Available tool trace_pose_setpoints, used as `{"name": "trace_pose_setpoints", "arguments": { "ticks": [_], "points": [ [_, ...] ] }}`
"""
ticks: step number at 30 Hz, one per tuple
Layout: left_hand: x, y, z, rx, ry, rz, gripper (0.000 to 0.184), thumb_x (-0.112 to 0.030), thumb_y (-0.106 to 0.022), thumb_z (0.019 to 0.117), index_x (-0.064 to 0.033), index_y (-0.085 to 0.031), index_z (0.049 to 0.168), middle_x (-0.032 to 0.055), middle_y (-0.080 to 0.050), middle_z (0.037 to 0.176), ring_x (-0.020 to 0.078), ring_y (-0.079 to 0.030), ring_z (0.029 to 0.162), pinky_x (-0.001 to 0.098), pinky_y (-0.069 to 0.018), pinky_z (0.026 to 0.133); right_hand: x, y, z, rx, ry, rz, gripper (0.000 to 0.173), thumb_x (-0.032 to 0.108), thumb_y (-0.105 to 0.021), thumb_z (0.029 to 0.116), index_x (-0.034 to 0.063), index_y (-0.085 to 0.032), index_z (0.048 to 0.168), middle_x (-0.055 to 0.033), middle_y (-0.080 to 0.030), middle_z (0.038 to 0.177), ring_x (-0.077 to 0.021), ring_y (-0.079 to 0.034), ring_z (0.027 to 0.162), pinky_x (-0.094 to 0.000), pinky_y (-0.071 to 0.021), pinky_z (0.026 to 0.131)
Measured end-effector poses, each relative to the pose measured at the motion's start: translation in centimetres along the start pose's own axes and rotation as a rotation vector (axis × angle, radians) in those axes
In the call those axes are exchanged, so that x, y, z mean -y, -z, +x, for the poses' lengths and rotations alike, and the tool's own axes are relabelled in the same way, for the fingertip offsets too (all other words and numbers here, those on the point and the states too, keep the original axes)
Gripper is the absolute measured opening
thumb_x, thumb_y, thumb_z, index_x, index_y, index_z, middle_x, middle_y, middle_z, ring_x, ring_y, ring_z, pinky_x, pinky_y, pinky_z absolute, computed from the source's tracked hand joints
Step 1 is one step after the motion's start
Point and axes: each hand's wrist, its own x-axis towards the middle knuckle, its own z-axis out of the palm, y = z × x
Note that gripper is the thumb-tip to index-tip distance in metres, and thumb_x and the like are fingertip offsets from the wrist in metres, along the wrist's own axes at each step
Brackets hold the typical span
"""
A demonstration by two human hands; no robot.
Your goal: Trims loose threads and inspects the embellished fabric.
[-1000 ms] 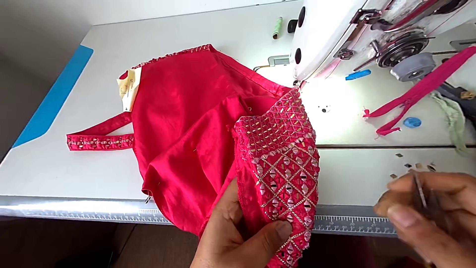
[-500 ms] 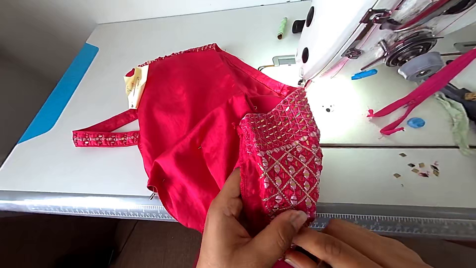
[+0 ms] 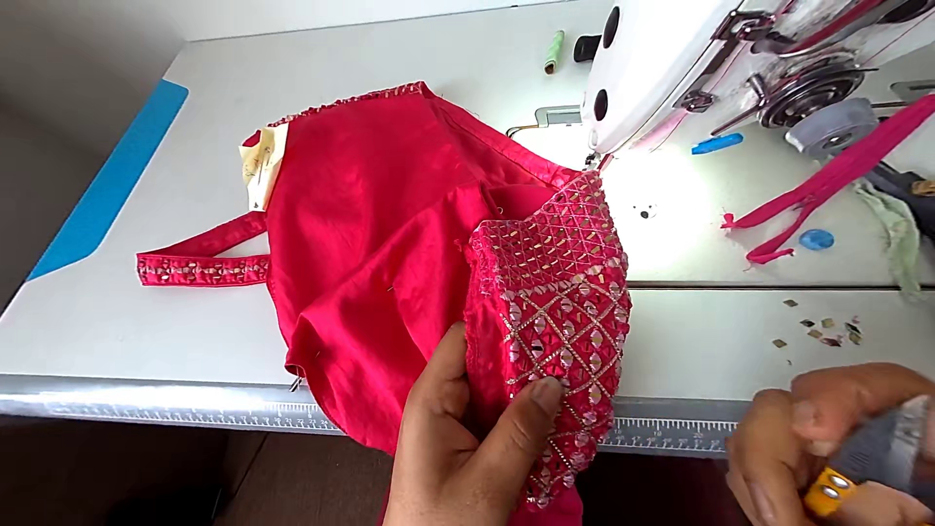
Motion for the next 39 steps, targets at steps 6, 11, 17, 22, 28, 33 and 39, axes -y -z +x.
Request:
{"name": "trace_pose_setpoints", "arguments": {
  "ticks": [6, 11, 17, 22, 28, 33, 39],
  "points": [
    [0.0, 0.2, 0.0, 0.042, 0.039, -0.114, 0.033, 0.003, -0.066, 0.0935, -0.0049, -0.054, 0.123, -0.0004, -0.074, 0.104, 0.0063, -0.072, 0.094, 0.0267, -0.0617, 0.085, -0.7, -1.2, 0.0, 0.113, -0.067, 0.098, 0.039, 0.045, -0.043, 0.1084, 0.0163, -0.066, 0.121, 0.0076, -0.071, 0.092, -0.0011, -0.064, 0.075, -0.0165, -0.0508, 0.063],
    [0.1, 0.1, -0.1, 0.032, 0.048, -0.136, 0.033, 0.003, -0.066, 0.0938, -0.0052, -0.054, 0.123, -0.0008, -0.074, 0.105, 0.0062, -0.072, 0.094, 0.0264, -0.0616, 0.086, -1.4, -3.7, 0.2, 0.200, -0.136, 0.167, 0.059, 0.061, -0.029, 0.1065, 0.0142, -0.063, 0.119, 0.0112, -0.059, 0.082, 0.0051, -0.050, 0.066, -0.0132, -0.0387, 0.056],
    [0.1, 0.2, -0.2, 0.043, 0.050, -0.180, 0.032, 0.005, -0.063, 0.0950, -0.0046, -0.053, 0.124, -0.0008, -0.073, 0.106, 0.0062, -0.072, 0.095, 0.0265, -0.0609, 0.087, -1.6, -4.3, 0.3, 0.222, -0.190, 0.086, 0.049, 0.041, -0.031, 0.1127, 0.0032, -0.061, 0.120, 0.0108, -0.053, 0.079, 0.0041, -0.047, 0.065, -0.0137, -0.0393, 0.056],
    [0.1, 0.0, -0.4, 0.052, 0.026, -0.191, 0.030, 0.002, -0.063, 0.0968, -0.0056, -0.055, 0.124, -0.0035, -0.073, 0.107, 0.0039, -0.071, 0.095, 0.0250, -0.0600, 0.088, -1.0, -4.3, 0.8, 0.203, -0.187, -0.064, 0.051, 0.040, -0.028, 0.1133, 0.0034, -0.063, 0.116, 0.0102, -0.051, 0.071, 0.0065, -0.045, 0.055, -0.0116, -0.0372, 0.047],
    [0.1, -0.2, -0.4, 0.032, 0.039, -0.225, 0.029, 0.002, -0.064, 0.0962, -0.0056, -0.055, 0.123, -0.0023, -0.073, 0.105, 0.0043, -0.071, 0.093, 0.0243, -0.0604, 0.086, -0.6, -3.6, 1.3, 0.289, -0.241, -0.101, 0.046, 0.035, -0.029, 0.1138, 0.0028, -0.063, 0.116, 0.0092, -0.049, 0.070, 0.0052, -0.043, 0.053, -0.0126, -0.0358, 0.046],
    [0.2, -0.2, -0.3, 0.034, 0.034, -0.235, 0.028, 0.001, -0.065, 0.0964, -0.0061, -0.055, 0.122, -0.0022, -0.074, 0.104, 0.0041, -0.071, 0.092, 0.0239, -0.0605, 0.084, -0.3, -3.3, 1.6, 0.319, -0.254, -0.125, 0.043, 0.032, -0.030, 0.1138, 0.0043, -0.063, 0.114, 0.0094, -0.048, 0.070, 0.0052, -0.042, 0.053, -0.0124, -0.0350, 0.046],
    [0.3, -0.2, -0.3, 0.038, -0.013, -0.146, 0.026, 0.000, -0.067, 0.0952, -0.0062, -0.059, 0.119, -0.0047, -0.074, 0.101, 0.0013, -0.070, 0.088, 0.0214, -0.0603, 0.081, -0.1, -3.1, 2.2, 0.344, -0.269, -0.147, 0.040, 0.031, -0.032, 0.1134, 0.0065, -0.063, 0.108, 0.0109, -0.047, 0.069, 0.0065, -0.041, 0.053, -0.0115, -0.0330, 0.046]
  ]
}}
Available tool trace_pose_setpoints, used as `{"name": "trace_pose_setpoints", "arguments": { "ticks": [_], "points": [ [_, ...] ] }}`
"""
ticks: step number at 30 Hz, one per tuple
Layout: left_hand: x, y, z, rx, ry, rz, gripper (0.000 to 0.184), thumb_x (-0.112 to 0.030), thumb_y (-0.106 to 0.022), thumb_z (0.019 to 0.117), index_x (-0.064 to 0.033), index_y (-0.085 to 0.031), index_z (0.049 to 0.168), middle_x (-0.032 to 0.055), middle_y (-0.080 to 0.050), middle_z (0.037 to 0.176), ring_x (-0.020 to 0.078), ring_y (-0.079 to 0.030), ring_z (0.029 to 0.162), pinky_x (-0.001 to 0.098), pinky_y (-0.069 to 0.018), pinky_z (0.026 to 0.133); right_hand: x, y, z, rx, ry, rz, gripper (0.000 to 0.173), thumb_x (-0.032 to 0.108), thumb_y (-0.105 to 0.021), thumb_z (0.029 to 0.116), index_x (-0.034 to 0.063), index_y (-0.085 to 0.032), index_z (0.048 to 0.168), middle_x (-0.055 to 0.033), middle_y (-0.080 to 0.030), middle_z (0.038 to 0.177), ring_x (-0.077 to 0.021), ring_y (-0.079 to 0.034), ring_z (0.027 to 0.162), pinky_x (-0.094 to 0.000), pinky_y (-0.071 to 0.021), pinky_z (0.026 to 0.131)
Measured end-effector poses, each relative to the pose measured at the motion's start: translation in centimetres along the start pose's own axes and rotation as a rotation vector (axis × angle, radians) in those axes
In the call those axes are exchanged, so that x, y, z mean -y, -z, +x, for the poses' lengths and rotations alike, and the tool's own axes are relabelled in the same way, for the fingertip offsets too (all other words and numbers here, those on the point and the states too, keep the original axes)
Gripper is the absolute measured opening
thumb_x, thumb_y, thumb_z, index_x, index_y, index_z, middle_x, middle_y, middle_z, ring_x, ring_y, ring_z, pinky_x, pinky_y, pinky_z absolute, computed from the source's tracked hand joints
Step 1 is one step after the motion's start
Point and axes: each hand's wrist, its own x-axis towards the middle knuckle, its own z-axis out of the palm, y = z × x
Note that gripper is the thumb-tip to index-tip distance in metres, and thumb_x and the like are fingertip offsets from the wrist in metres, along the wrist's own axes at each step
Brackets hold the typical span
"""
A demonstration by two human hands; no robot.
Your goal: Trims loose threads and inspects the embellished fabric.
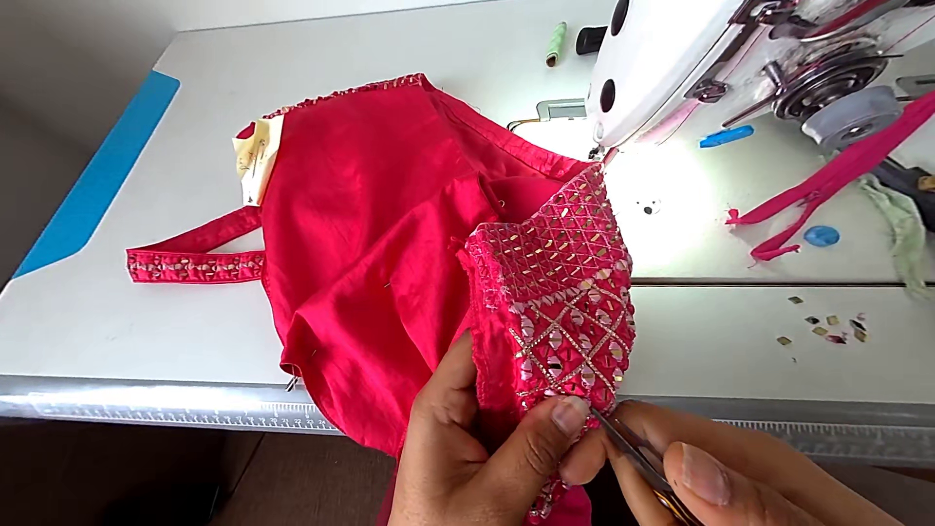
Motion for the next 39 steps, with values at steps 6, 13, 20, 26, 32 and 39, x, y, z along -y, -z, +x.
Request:
{"name": "trace_pose_setpoints", "arguments": {
  "ticks": [6, 13, 20, 26, 32, 39],
  "points": [
    [0.2, 0.2, -0.1, 0.012, -0.035, 0.069, 0.029, 0.000, -0.071, 0.0922, -0.0044, -0.059, 0.118, -0.0045, -0.074, 0.100, 0.0019, -0.070, 0.088, 0.0219, -0.0608, 0.081, -0.2, -0.2, 0.4, -0.033, -0.007, 0.037, 0.037, 0.028, -0.034, 0.1131, 0.0084, -0.064, 0.104, 0.0123, -0.047, 0.066, 0.0073, -0.040, 0.051, -0.0112, -0.0319, 0.044],
    [0.2, 0.3, 0.2, 0.017, -0.039, 0.113, 0.029, -0.001, -0.072, 0.0911, -0.0053, -0.060, 0.117, -0.0054, -0.074, 0.102, 0.0017, -0.070, 0.091, 0.0223, -0.0608, 0.083, -0.5, -0.4, 0.8, -0.062, 0.000, 0.042, 0.034, 0.022, -0.036, 0.1131, 0.0094, -0.063, 0.097, 0.0122, -0.045, 0.064, 0.0073, -0.040, 0.050, -0.0106, -0.0332, 0.043],
    [0.5, -0.1, 0.2, -0.039, 0.011, -0.003, 0.032, 0.001, -0.072, 0.0904, -0.0063, -0.060, 0.119, -0.0037, -0.075, 0.104, 0.0039, -0.072, 0.094, 0.0247, -0.0612, 0.086, -0.9, -0.5, 0.8, -0.077, 0.013, 0.055, 0.035, 0.026, -0.035, 0.1134, 0.0110, -0.062, 0.096, 0.0126, -0.044, 0.064, 0.0075, -0.040, 0.050, -0.0104, -0.0327, 0.044],
    [0.5, 0.1, 0.3, -0.010, 0.000, -0.016, 0.030, 0.000, -0.070, 0.0927, -0.0071, -0.059, 0.120, -0.0035, -0.074, 0.103, 0.0033, -0.071, 0.092, 0.0233, -0.0608, 0.084, -0.5, 0.1, 0.5, -0.014, -0.027, 0.060, 0.039, 0.030, -0.031, 0.1135, 0.0089, -0.064, 0.106, 0.0122, -0.044, 0.064, 0.0062, -0.039, 0.049, -0.0120, -0.0312, 0.042],
    [0.3, 0.0, 0.2, 0.016, -0.031, 0.103, 0.029, 0.001, -0.072, 0.0907, -0.0056, -0.059, 0.116, -0.0052, -0.074, 0.102, 0.0020, -0.071, 0.091, 0.0225, -0.0608, 0.084, -0.3, 0.3, 0.7, -0.006, -0.036, 0.075, 0.037, 0.025, -0.032, 0.1135, 0.0099, -0.064, 0.101, 0.0129, -0.044, 0.063, 0.0070, -0.038, 0.048, -0.0111, -0.0312, 0.042],
    [0.4, -0.3, 0.1, -0.019, 0.000, 0.031, 0.030, 0.002, -0.071, 0.0912, -0.0058, -0.058, 0.117, -0.0047, -0.074, 0.102, 0.0026, -0.071, 0.093, 0.0237, -0.0609, 0.084, -1.0, 0.0, 0.7, -0.036, 0.008, 0.155, 0.035, 0.028, -0.035, 0.1133, 0.0125, -0.062, 0.096, 0.0137, -0.044, 0.063, 0.0080, -0.039, 0.049, -0.0099, -0.0321, 0.042]
  ]
}}
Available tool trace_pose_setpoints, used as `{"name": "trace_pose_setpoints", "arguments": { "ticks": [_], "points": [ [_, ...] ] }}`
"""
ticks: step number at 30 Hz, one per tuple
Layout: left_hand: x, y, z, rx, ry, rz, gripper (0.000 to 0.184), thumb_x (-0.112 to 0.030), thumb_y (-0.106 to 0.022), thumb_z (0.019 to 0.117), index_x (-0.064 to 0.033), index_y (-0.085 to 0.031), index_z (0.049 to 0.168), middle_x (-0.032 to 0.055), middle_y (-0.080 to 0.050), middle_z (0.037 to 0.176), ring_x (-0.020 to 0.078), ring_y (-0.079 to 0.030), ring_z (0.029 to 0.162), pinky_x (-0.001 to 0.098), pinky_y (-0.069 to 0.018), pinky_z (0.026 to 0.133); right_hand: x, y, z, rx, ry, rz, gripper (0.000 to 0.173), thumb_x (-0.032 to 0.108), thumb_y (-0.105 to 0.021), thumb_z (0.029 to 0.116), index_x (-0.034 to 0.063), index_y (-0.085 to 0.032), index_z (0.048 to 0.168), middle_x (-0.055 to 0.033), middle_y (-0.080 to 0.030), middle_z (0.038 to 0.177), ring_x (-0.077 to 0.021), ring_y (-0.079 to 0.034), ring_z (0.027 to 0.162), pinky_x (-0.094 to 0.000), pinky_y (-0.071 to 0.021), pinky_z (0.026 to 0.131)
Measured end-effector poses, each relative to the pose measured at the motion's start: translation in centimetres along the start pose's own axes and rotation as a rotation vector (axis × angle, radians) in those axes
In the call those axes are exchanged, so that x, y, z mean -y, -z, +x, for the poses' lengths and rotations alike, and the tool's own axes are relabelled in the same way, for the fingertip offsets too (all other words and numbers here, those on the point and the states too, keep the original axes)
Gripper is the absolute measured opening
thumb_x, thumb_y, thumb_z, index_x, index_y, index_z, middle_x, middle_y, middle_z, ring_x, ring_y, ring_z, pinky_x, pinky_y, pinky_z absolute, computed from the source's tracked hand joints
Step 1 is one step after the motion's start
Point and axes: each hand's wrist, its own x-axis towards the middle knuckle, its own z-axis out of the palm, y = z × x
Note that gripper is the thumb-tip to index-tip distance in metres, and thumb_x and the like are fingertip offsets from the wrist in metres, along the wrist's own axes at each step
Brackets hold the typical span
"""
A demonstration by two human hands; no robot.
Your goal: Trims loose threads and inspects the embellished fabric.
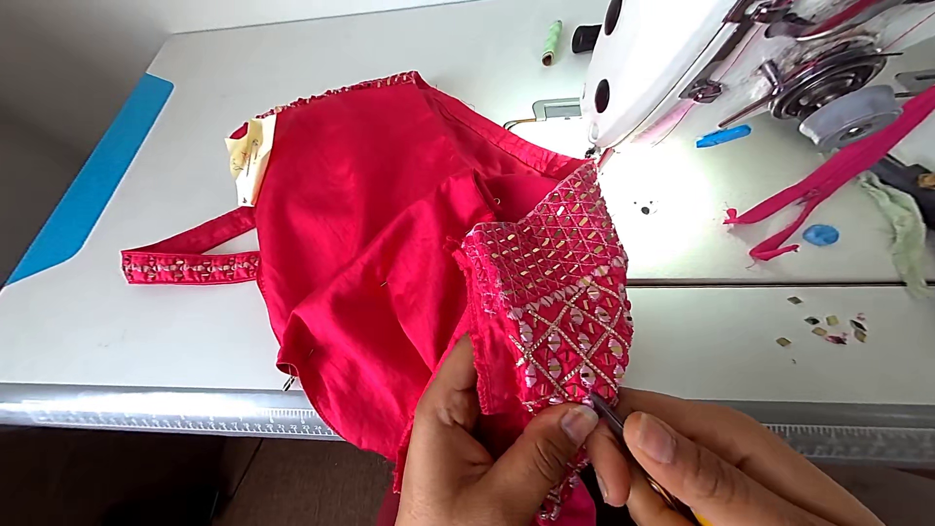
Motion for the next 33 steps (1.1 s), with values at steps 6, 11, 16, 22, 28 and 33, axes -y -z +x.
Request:
{"name": "trace_pose_setpoints", "arguments": {
  "ticks": [6, 11, 16, 22, 28, 33],
  "points": [
    [0.0, 0.3, 0.0, 0.031, 0.025, -0.073, 0.030, 0.001, -0.068, 0.0937, -0.0062, -0.058, 0.121, -0.0030, -0.074, 0.103, 0.0039, -0.071, 0.090, 0.0242, -0.0612, 0.082, 0.0, 0.1, -0.4, 0.052, -0.044, 0.079, 0.039, 0.037, -0.034, 0.1125, 0.0112, -0.063, 0.108, 0.0140, -0.044, 0.065, 0.0078, -0.039, 0.049, -0.0103, -0.0306, 0.042],
    [0.0, 0.4, 0.0, 0.040, 0.005, -0.054, 0.031, 0.001, -0.068, 0.0937, -0.0066, -0.057, 0.122, -0.0029, -0.074, 0.104, 0.0038, -0.071, 0.091, 0.0238, -0.0611, 0.083, 0.4, 0.2, -0.4, 0.048, -0.051, 0.013, 0.037, 0.031, -0.032, 0.1130, 0.0111, -0.063, 0.107, 0.0139, -0.046, 0.067, 0.0082, -0.038, 0.050, -0.0101, -0.0300, 0.042],
    [0.0, 0.6, 0.1, 0.053, -0.018, 0.014, 0.032, 0.001, -0.069, 0.0930, -0.0065, -0.057, 0.122, -0.0037, -0.074, 0.103, 0.0032, -0.071, 0.090, 0.0233, -0.0613, 0.082, 0.8, 0.9, -0.2, 0.098, -0.054, -0.118, 0.037, 0.031, -0.032, 0.1133, 0.0116, -0.062, 0.104, 0.0122, -0.046, 0.066, 0.0069, -0.038, 0.050, -0.0115, -0.0306, 0.043],
    [-0.1, 0.6, 0.2, 0.057, -0.012, -0.011, 0.033, 0.003, -0.069, 0.0923, -0.0060, -0.057, 0.121, -0.0029, -0.073, 0.101, 0.0042, -0.071, 0.085, 0.0231, -0.0618, 0.078, 0.9, 1.3, -0.1, 0.114, -0.048, -0.164, 0.038, 0.032, -0.033, 0.1131, 0.0113, -0.064, 0.105, 0.0120, -0.045, 0.067, 0.0068, -0.038, 0.051, -0.0114, -0.0304, 0.044],
    [-0.1, 0.7, 0.2, 0.070, -0.034, 0.067, 0.030, 0.000, -0.071, 0.0915, -0.0053, -0.058, 0.118, -0.0043, -0.073, 0.099, 0.0023, -0.070, 0.087, 0.0220, -0.0612, 0.080, 1.0, 1.2, 0.0, 0.099, -0.050, -0.142, 0.035, 0.031, -0.035, 0.1129, 0.0129, -0.062, 0.101, 0.0124, -0.045, 0.066, 0.0070, -0.039, 0.051, -0.0114, -0.0308, 0.045],
    [0.0, 0.7, 0.3, 0.088, -0.041, 0.119, 0.028, -0.001, -0.072, 0.0915, -0.0049, -0.059, 0.116, -0.0057, -0.073, 0.097, 0.0009, -0.070, 0.087, 0.0208, -0.0611, 0.079, 0.7, 0.8, 0.2, 0.066, -0.030, -0.093, 0.035, 0.030, -0.037, 0.1125, 0.0118, -0.063, 0.099, 0.0137, -0.047, 0.065, 0.0084, -0.039, 0.050, -0.0102, -0.0310, 0.043]
  ]
}}
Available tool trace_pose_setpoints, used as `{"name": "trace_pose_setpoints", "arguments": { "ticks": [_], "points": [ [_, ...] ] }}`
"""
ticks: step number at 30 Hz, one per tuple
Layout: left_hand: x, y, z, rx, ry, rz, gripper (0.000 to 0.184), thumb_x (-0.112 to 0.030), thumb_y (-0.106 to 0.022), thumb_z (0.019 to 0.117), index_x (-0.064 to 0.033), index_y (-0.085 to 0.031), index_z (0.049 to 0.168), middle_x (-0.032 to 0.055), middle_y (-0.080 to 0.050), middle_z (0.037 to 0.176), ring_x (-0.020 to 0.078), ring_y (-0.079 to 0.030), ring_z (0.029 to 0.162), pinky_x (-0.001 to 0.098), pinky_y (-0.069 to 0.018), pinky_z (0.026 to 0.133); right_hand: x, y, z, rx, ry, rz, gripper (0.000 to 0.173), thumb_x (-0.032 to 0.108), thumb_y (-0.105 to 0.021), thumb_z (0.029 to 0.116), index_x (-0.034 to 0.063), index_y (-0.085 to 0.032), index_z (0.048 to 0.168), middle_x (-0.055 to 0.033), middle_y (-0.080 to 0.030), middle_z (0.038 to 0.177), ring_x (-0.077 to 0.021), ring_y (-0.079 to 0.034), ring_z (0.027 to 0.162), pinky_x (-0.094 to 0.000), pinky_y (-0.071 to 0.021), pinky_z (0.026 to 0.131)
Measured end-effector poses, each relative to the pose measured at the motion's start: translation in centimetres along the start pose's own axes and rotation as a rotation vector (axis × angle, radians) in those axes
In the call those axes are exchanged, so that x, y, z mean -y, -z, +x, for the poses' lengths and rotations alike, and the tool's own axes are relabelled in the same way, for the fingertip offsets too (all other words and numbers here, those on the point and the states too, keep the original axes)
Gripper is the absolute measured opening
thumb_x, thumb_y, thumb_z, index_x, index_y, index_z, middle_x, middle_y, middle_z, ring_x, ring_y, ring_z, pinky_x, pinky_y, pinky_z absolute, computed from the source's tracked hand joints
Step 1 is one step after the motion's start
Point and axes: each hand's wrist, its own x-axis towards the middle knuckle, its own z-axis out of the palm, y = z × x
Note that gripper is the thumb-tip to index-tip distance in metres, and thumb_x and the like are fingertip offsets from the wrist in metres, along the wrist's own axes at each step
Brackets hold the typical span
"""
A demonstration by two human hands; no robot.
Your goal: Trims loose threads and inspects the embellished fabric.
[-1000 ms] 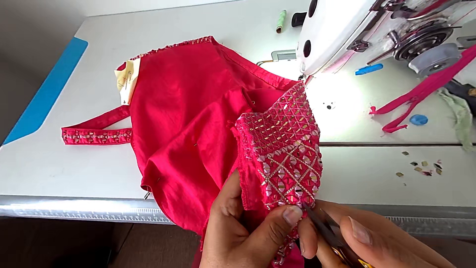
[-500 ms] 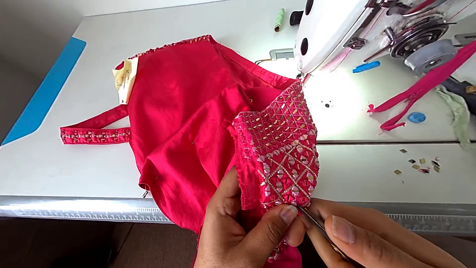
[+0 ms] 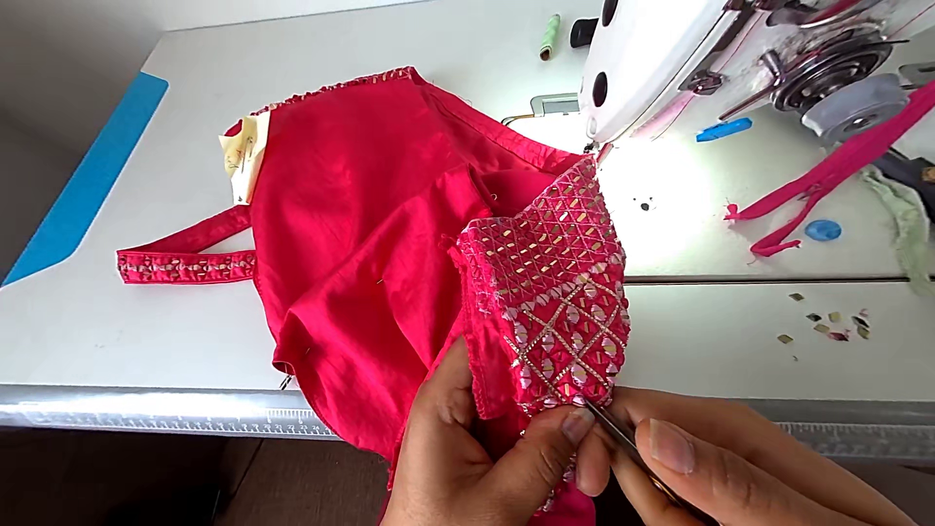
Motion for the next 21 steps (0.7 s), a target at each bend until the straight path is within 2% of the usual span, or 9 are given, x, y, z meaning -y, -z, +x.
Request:
{"name": "trace_pose_setpoints", "arguments": {
  "ticks": [6, 10, 13, 17, 21],
  "points": [
    [0.0, 0.2, 0.2, 0.024, -0.001, -0.005, 0.024, -0.001, -0.070, 0.0927, -0.0049, -0.060, 0.113, -0.0058, -0.074, 0.097, 0.0005, -0.070, 0.087, 0.0207, -0.0606, 0.079, 0.0, -0.7, 0.1, -0.057, -0.003, 0.045, 0.034, 0.026, -0.037, 0.1128, 0.0124, -0.063, 0.096, 0.0143, -0.044, 0.062, 0.0089, -0.038, 0.049, -0.0098, -0.0306, 0.042],
    [0.1, 0.3, 0.2, 0.020, -0.003, 0.022, 0.023, -0.003, -0.071, 0.0925, -0.0050, -0.061, 0.113, -0.0057, -0.073, 0.097, 0.0002, -0.070, 0.088, 0.0203, -0.0604, 0.080, -0.2, -1.2, 0.2, -0.119, 0.013, -0.037, 0.033, 0.024, -0.040, 0.1123, 0.0121, -0.062, 0.092, 0.0139, -0.044, 0.062, 0.0085, -0.039, 0.048, -0.0099, -0.0320, 0.042],
    [0.0, 0.1, 0.0, -0.021, 0.028, -0.055, 0.025, 0.000, -0.071, 0.0917, -0.0060, -0.060, 0.113, -0.0053, -0.074, 0.097, 0.0013, -0.070, 0.089, 0.0218, -0.0606, 0.081, -0.4, -1.4, 0.2, -0.145, 0.055, -0.119, 0.034, 0.025, -0.040, 0.1123, 0.0105, -0.062, 0.091, 0.0125, -0.044, 0.063, 0.0085, -0.039, 0.049, -0.0099, -0.0319, 0.043],
    [0.0, -0.3, -0.1, -0.057, 0.038, -0.139, 0.033, -0.001, -0.072, 0.0909, -0.0061, -0.058, 0.120, -0.0037, -0.074, 0.101, 0.0032, -0.071, 0.092, 0.0241, -0.0609, 0.084, -0.4, -1.2, 0.1, -0.104, 0.071, -0.139, 0.036, 0.033, -0.039, 0.1120, 0.0090, -0.062, 0.097, 0.0114, -0.044, 0.065, 0.0076, -0.040, 0.052, -0.0110, -0.0329, 0.045],
    [-0.1, -0.6, 0.1, -0.118, 0.013, -0.124, 0.038, -0.003, -0.079, 0.0854, -0.0077, -0.061, 0.119, -0.0032, -0.075, 0.102, 0.0042, -0.072, 0.091, 0.0242, -0.0620, 0.083, -0.6, -1.0, -0.4, -0.089, 0.103, -0.052, 0.041, 0.040, -0.037, 0.1116, 0.0095, -0.062, 0.101, 0.0120, -0.046, 0.067, 0.0087, -0.042, 0.054, -0.0099, -0.0340, 0.046]
  ]
}}
